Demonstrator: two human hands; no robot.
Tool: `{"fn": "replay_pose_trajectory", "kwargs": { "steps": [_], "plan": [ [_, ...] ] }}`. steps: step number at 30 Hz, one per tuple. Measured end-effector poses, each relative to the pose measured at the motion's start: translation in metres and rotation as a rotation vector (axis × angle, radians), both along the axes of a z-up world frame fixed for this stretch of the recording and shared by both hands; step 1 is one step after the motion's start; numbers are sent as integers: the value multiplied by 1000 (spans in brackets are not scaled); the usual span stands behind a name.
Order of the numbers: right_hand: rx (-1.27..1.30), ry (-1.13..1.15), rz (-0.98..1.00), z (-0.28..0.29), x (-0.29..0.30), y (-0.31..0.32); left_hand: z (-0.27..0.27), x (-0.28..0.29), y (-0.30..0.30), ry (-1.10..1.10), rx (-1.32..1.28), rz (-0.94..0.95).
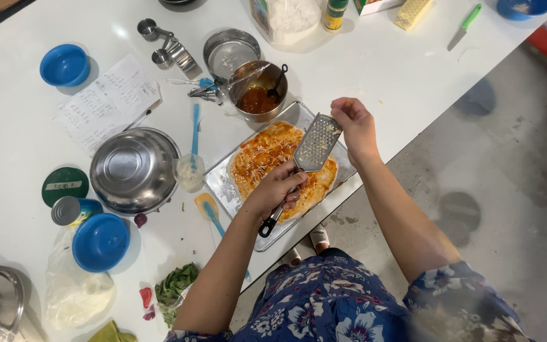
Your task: Grating cheese over a dough base and cutting butter for pastry preparation.
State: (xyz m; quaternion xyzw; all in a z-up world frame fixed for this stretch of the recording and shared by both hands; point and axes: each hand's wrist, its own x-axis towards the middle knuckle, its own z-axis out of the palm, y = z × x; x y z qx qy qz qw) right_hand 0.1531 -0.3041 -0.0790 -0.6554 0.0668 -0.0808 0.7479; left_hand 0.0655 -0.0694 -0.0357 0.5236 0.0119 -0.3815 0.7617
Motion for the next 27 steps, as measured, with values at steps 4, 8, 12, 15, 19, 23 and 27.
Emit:
{"fn": "replay_pose_trajectory", "kwargs": {
  "steps": [4, 8, 12, 15, 19, 23, 27],
  "plan": [
    [-295, -171, 117, 16, -24, -3, 5, 0, 4, 26, -6, 18],
    [-455, -256, 135, 19, -30, -2, 0, -1, 5, 7, -3, -15],
    [-254, -56, 41, 5, -25, -4, 1, -2, 3, 15, 7, -30],
    [-61, -37, 29, 5, -20, -8, 5, -2, 3, 20, 11, -41],
    [163, 107, 91, 21, -29, -7, 5, -4, 3, 16, -78, -58],
    [132, 177, 130, 16, -36, -4, 9, -7, 3, 7, -41, -45],
    [68, 190, 145, 16, -37, 7, 3, -3, 4, 4, -44, -48]
  ]
}}
